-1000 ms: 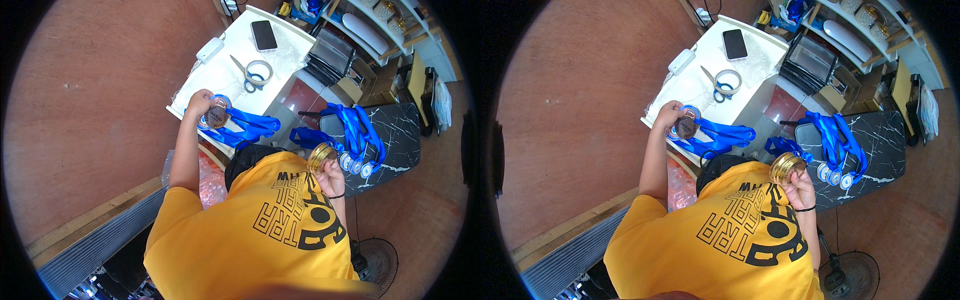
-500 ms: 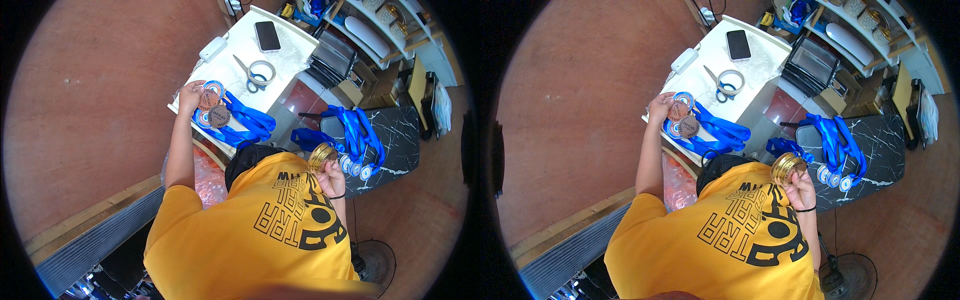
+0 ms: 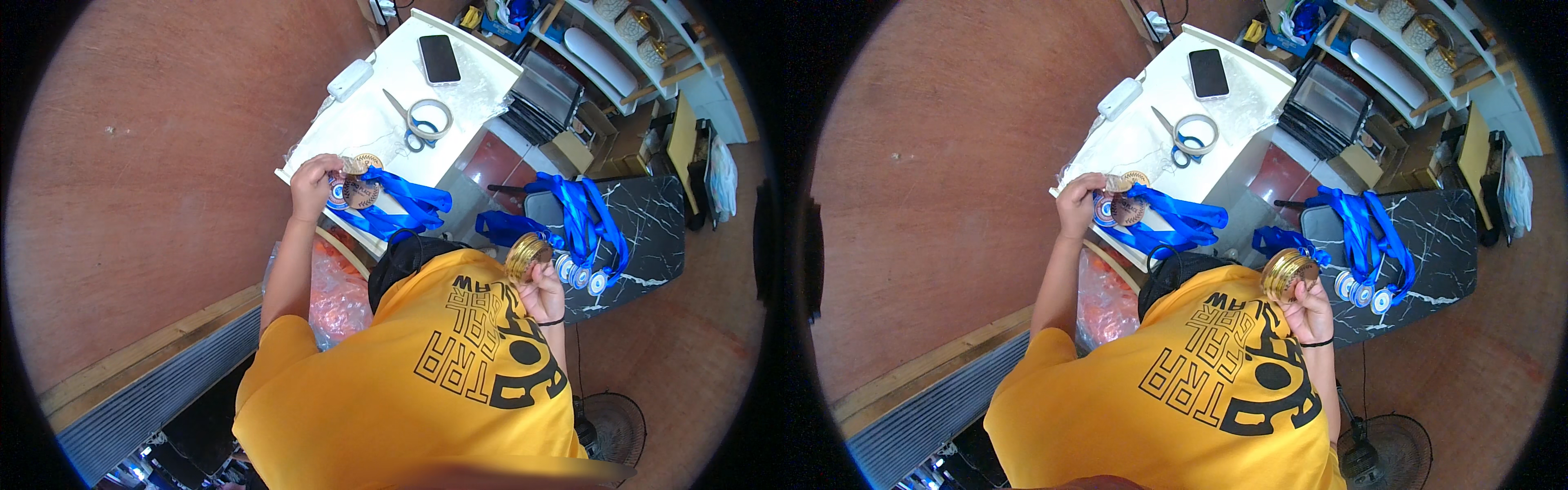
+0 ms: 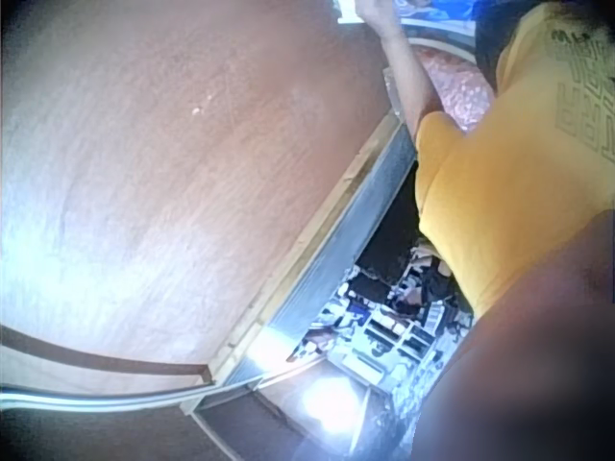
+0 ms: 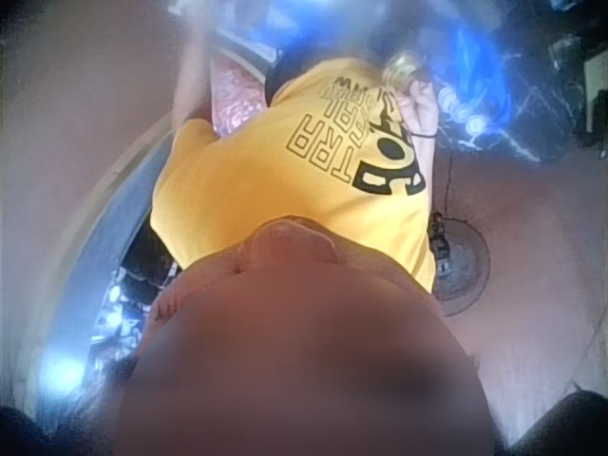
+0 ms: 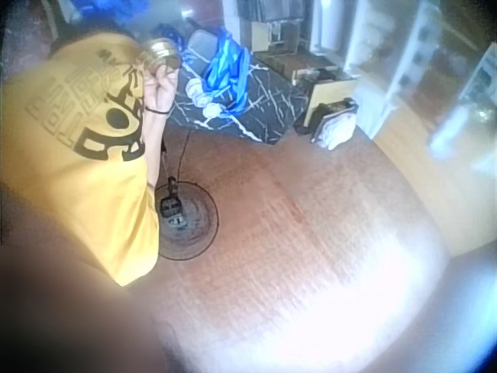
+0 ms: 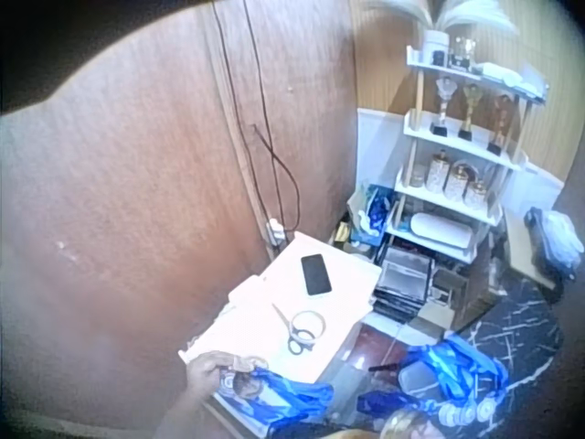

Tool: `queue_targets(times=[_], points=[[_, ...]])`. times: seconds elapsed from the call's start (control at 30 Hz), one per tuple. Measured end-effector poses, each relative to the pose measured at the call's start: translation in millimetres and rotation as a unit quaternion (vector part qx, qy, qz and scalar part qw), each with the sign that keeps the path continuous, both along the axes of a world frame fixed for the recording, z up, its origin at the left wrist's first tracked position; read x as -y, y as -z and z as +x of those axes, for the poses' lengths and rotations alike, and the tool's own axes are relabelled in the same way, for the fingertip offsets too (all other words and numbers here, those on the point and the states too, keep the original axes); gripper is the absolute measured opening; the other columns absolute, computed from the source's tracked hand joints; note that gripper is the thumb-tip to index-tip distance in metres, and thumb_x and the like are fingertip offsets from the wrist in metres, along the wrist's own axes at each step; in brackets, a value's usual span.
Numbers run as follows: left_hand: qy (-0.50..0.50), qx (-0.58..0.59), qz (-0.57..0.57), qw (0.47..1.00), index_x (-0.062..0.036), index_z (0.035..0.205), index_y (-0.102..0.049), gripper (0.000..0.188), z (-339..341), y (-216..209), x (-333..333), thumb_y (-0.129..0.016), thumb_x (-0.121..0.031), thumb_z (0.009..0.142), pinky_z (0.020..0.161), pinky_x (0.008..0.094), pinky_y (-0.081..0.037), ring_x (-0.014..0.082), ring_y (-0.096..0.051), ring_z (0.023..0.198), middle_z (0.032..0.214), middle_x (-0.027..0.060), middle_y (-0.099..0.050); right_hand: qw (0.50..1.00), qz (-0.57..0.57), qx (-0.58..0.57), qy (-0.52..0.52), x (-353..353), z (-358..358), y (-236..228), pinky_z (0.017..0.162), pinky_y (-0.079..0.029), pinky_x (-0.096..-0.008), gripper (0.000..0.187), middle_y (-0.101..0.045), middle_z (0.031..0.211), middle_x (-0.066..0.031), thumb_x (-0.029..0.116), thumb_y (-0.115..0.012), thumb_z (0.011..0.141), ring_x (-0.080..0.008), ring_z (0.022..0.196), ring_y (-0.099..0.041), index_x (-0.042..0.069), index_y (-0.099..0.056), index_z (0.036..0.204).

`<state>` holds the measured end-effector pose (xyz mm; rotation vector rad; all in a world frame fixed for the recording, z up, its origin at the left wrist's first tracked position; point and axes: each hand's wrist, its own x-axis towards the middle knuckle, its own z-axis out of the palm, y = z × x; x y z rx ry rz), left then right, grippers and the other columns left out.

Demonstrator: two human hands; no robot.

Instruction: The person assembles medals by attaching blue ribbons to gold medallions. They pick up medallions and ribbons from a table, thread the ribbon through the medallion, and place the assembled items on the table. The person handles multiple medallions and ribbons one at a time.

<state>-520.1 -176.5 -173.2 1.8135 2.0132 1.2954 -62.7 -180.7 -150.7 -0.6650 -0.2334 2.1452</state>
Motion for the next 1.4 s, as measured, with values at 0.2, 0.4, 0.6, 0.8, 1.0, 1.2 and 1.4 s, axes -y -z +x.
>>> queue_targets(times=[0.2,0.4,0.6,0.8,1.0,1.2,1.4], points=[[0.079,-0.164,0.088,0.979,-0.0021,0.078,-0.064,0.018,3,2,26,-0.060,0.011,0.066,0.079,0.0366,-0.054,0.0292,-0.067,0.090,0.088,0.0114,-0.068,1.000,-0.013,0.008,-0.001,2,0,3,0.095,-0.049,-0.0442,0.042,-0.059,0.120,-0.0114,0.006,-0.065,0.086,-0.0269,0.111,-0.059,0.006,-0.048,0.124],[0.102,-0.192,0.057,0.974,-0.0017,0.086,-0.063,0.023,-3,16,49,-0.060,0.010,0.067,0.084,0.0400,-0.053,0.0312,-0.065,0.094,0.094,0.0127,-0.066,1.000,-0.016,0.008,-0.003,2,1,4,0.095,-0.048,-0.0442,0.043,-0.059,0.120,-0.0110,0.005,-0.066,0.084,-0.0265,0.110,-0.059,0.006,-0.048,0.124],[0.105,-0.194,0.039,0.975,-0.0011,0.086,-0.061,0.022,1,32,62,-0.058,0.010,0.068,0.088,0.0416,-0.051,0.0332,-0.062,0.098,0.099,0.0139,-0.064,1.000,-0.015,0.005,0.000,5,2,2,0.095,-0.048,-0.0440,0.043,-0.058,0.121,-0.0114,0.005,-0.064,0.086,-0.0266,0.110,-0.059,0.005,-0.047,0.125],[0.122,-0.153,-0.043,0.980,-0.0019,0.086,-0.062,0.018,-11,13,52,-0.055,0.000,0.070,0.089,0.0445,-0.045,0.0326,-0.061,0.089,0.098,0.0140,-0.063,1.000,-0.009,-0.008,-0.007,7,3,3,0.096,-0.049,-0.0430,0.043,-0.058,0.121,-0.0115,0.004,-0.063,0.086,-0.0266,0.110,-0.059,0.005,-0.046,0.126],[-0.046,-0.039,-0.219,0.974,-0.0053,0.102,-0.061,0.032,10,14,-21,-0.066,-0.023,0.076,0.089,0.0423,-0.042,0.0309,-0.058,0.100,0.103,0.0143,-0.063,1.000,-0.010,-0.006,0.010,11,3,4,0.096,-0.049,-0.0423,0.044,-0.059,0.120,-0.0120,0.004,-0.064,0.086,-0.0258,0.109,-0.060,0.004,-0.046,0.126],[-0.049,-0.101,-0.474,0.874,-0.0049,0.119,-0.050,0.078,31,2,-60,-0.079,-0.052,0.064,0.096,0.0467,-0.034,0.0311,-0.055,0.112,0.120,0.0175,-0.057,1.000,-0.003,-0.001,0.014,14,4,0,0.094,-0.051,-0.0432,0.044,-0.059,0.119,-0.0122,0.004,-0.064,0.085,-0.0260,0.108,-0.060,0.004,-0.046,0.125],[0.000,-0.082,-0.531,0.844,-0.0037,0.113,-0.055,0.078,20,9,-72,-0.083,-0.050,0.057,0.094,0.0434,-0.037,0.0296,-0.059,0.105,0.111,0.0179,-0.061,1.000,-0.005,0.018,0.011,15,4,1,0.093,-0.051,-0.0423,0.043,-0.059,0.120,-0.0090,0.003,-0.061,0.087,-0.0167,0.103,-0.063,0.007,-0.046,0.127]])
